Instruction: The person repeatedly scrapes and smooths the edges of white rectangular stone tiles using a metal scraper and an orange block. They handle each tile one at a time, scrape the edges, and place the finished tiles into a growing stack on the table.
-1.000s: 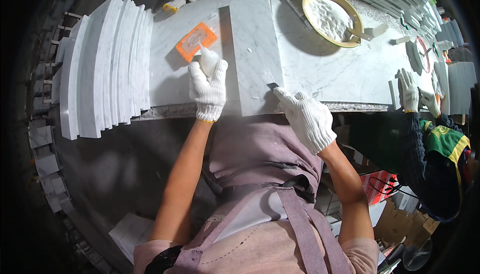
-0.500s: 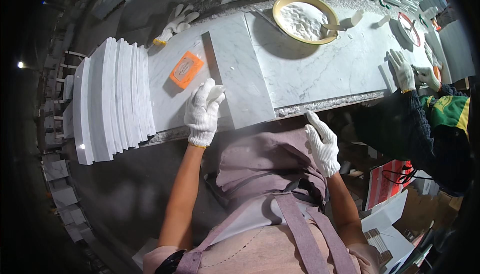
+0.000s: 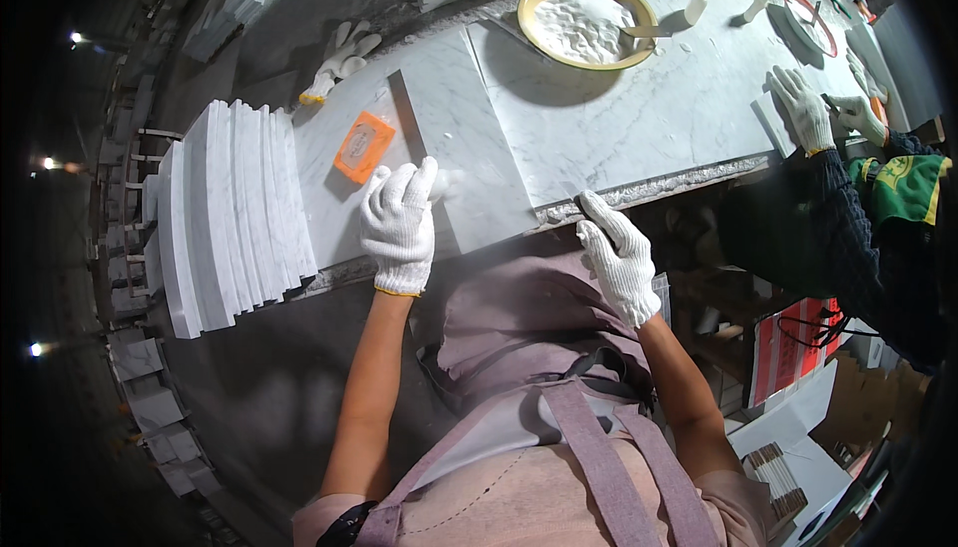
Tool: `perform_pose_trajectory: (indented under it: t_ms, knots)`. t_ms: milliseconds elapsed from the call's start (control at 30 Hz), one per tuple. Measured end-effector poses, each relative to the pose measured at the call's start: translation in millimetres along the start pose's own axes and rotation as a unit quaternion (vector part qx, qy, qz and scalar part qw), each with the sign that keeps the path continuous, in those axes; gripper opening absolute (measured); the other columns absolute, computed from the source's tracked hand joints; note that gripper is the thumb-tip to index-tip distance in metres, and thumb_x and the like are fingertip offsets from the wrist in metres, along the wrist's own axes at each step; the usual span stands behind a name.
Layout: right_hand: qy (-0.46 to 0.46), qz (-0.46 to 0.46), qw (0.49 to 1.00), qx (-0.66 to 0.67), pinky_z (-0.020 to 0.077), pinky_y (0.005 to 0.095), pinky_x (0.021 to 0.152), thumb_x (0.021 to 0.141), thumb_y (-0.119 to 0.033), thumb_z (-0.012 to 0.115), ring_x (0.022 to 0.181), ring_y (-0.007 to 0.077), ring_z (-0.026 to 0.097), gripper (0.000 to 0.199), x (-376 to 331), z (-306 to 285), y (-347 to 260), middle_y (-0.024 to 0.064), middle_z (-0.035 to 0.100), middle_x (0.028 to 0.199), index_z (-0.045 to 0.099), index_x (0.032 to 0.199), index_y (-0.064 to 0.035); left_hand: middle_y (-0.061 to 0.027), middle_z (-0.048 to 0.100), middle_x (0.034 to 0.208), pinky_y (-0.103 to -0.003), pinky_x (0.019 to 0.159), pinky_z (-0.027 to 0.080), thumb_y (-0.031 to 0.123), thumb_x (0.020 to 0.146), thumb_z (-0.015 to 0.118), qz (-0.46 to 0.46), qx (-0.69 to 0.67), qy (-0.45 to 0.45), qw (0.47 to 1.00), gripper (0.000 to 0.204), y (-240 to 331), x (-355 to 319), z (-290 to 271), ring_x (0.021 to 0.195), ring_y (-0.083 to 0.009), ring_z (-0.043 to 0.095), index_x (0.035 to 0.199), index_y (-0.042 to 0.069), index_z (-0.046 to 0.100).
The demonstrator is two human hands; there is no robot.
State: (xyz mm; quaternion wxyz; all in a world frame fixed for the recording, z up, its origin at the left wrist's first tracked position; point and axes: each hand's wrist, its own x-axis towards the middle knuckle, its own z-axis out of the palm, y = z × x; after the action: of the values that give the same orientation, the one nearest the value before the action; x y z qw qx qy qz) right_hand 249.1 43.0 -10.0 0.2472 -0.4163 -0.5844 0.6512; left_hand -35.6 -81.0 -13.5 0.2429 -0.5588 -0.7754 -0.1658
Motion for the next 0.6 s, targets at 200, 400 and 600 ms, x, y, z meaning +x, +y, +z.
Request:
perform_pose_trajectory:
  t_ms: [200,400,600]
  knots:
    - [0.007,0.053,0.998,0.03,0.0514,0.0194,0.058,0.106,-0.014,0.069,0.077,0.0021,0.059,0.043,-5,-2,0,0.0016,0.071,0.125,0.064,0.147,-0.0041,-0.0034,0.069,0.119,-0.048,0.113,0.048,-0.001,0.078,0.076,0.019,0.047,0.004,0.999,0.06,5,2,-4,0.118,-0.0298,0.065,0.133,0.02,0.073]
    - [0.019,0.075,0.995,0.064,0.0504,0.0192,0.068,0.105,-0.012,0.07,0.079,0.0023,0.058,0.041,-4,-1,-9,0.001,0.071,0.12,0.066,0.146,-0.008,-0.0026,0.068,0.116,-0.048,0.113,0.049,-0.003,0.077,0.076,0.039,0.05,0.031,0.997,0.059,1,5,-2,0.116,-0.0281,0.065,0.132,0.02,0.074]
    - [0.011,0.079,0.995,0.058,0.0496,0.0183,0.067,0.105,-0.011,0.07,0.08,0.0018,0.058,0.041,-5,-1,-10,0.0007,0.071,0.121,0.066,0.146,-0.0081,-0.0014,0.067,0.115,-0.048,0.112,0.05,-0.002,0.078,0.077,0.058,0.062,0.052,0.995,0.055,2,7,-1,0.114,-0.0269,0.066,0.129,0.02,0.075]
